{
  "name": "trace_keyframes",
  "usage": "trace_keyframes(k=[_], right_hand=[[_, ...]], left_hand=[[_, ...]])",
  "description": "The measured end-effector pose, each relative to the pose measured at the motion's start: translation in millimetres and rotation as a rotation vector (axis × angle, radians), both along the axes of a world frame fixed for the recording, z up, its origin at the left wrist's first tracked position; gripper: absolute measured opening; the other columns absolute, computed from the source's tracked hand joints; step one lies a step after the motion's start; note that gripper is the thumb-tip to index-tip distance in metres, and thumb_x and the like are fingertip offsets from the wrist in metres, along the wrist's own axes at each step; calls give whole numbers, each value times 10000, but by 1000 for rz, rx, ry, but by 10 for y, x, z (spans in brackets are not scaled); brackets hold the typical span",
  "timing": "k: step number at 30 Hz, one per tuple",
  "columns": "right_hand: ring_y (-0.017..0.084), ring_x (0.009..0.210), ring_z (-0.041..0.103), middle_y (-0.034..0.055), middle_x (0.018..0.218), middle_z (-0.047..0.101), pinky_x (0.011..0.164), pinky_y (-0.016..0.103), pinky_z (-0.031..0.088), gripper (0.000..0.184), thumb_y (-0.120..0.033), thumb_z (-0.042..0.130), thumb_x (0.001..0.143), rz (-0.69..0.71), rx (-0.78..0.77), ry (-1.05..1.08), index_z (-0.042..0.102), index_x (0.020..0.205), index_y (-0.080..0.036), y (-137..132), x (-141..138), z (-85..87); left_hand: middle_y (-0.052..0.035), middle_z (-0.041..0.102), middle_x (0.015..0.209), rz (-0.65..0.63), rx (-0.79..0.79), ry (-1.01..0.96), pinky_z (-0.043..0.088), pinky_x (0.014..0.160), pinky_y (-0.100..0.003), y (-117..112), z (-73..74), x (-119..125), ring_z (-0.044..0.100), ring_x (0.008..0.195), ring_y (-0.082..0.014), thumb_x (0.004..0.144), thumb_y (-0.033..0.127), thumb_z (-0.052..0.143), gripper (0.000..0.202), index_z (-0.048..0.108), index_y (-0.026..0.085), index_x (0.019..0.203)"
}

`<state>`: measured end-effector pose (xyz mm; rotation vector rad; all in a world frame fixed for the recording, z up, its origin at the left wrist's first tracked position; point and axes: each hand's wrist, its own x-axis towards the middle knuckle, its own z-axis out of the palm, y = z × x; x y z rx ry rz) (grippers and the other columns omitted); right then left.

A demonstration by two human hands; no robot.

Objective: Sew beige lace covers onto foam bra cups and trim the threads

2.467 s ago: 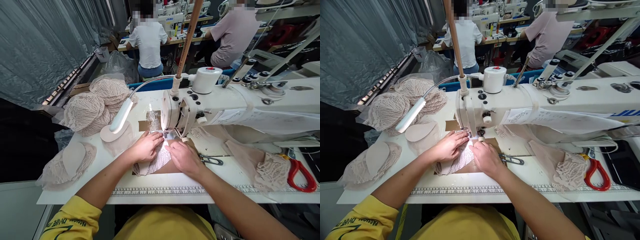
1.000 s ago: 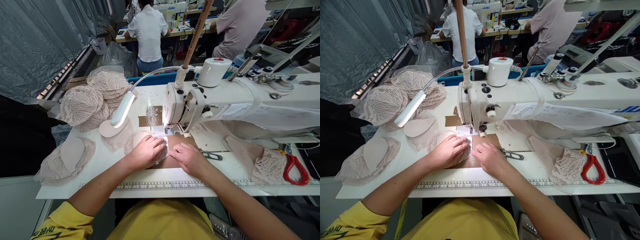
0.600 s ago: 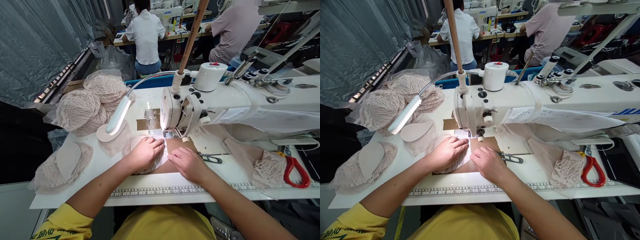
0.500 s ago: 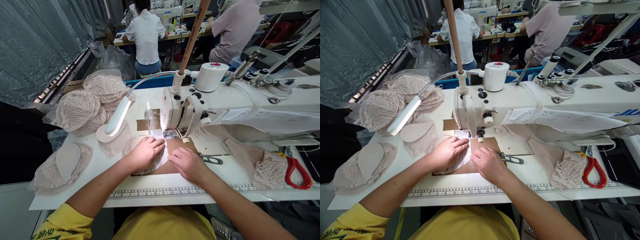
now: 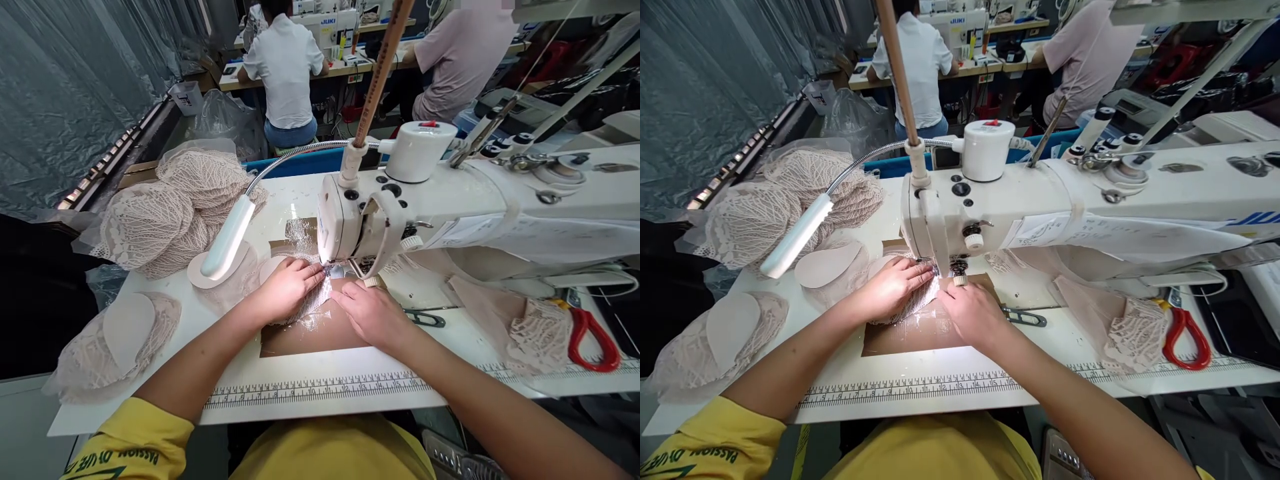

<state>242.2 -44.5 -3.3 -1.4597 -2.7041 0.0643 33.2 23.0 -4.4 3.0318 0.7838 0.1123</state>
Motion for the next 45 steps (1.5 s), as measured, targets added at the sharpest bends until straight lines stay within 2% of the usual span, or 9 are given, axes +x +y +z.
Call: trace_keyframes(k=[5, 12, 15, 19, 25, 31, 37, 40, 45], right_hand=[[155, 646, 460, 38, 814, 613, 578, 300, 265, 367, -48, 472, 794, -54, 38, -15, 661, 1070, -201, 60, -29, 14], [159, 631, 460, 42, 781, 626, 572, 304, 290, 341, -69, 448, 833, -36, 165, 42, 675, 1062, -180, 56, -10, -51], [174, 698, 508, 49, 803, 641, 618, 304, 327, 365, -70, 438, 844, -38, 193, 55, 660, 1109, -186, 78, -1, -81], [194, 802, 547, 54, 883, 661, 685, 305, 357, 412, -62, 461, 827, -58, 175, 78, 627, 1169, -221, 123, 14, -141], [192, 774, 549, 61, 816, 635, 699, 302, 369, 372, -81, 464, 818, -86, 111, 124, 659, 1108, -208, 162, 32, -171], [195, 796, 552, 79, 855, 654, 746, 309, 389, 353, -96, 454, 839, -51, 95, 126, 673, 1104, -178, 170, 67, -208], [185, 785, 544, 64, 897, 658, 731, 304, 387, 349, -148, 448, 875, -50, 112, 161, 641, 1158, -216, 185, 71, -215], [189, 799, 554, 69, 914, 662, 744, 309, 396, 331, -151, 440, 883, -52, 105, 188, 647, 1134, -209, 188, 62, -189], [192, 840, 578, 73, 938, 670, 753, 299, 424, 332, -159, 428, 898, -58, 108, 233, 641, 1149, -197, 156, 70, -192]], left_hand=[[-151, 592, 1249, 24, 44, -24, 426, 878, -410, 69, 13, 1, 514, 1034, -269, 887, 147, 447, 388, 560, 91, 1253], [-116, 583, 1283, -44, 8, -141, 436, 923, -388, -98, -72, -29, 509, 1093, -242, 912, 150, 453, 347, 577, 134, 1235], [-114, 582, 1293, -46, 2, -149, 441, 920, -399, -106, -96, -31, 503, 1107, -244, 919, 154, 439, 352, 575, 141, 1243], [-98, 581, 1303, -29, -21, -142, 444, 900, -398, -22, -87, -41, 518, 1065, -234, 925, 139, 404, 371, 572, 159, 1256], [-88, 591, 1285, 4, -77, -130, 433, 874, -377, 82, -73, -45, 507, 1055, -233, 892, 109, 435, 408, 560, 183, 1274], [-100, 643, 1171, 51, -104, -140, 420, 832, -363, 134, -73, -32, 499, 1047, -245, 894, 124, 432, 401, 572, 193, 1264], [-108, 618, 1212, 40, -69, -137, 406, 893, -387, 147, -85, -36, 486, 1090, -254, 883, 122, 446, 401, 562, 178, 1262], [-125, 589, 1239, 57, -16, -105, 390, 932, -421, 141, -44, -44, 481, 1125, -270, 882, 138, 445, 384, 560, 165, 1248], [-143, 631, 1048, 185, -26, 16, 470, 776, -394, 23, 120, -61, 566, 950, -275, 920, 274, 417, 338, 603, 119, 1155]])
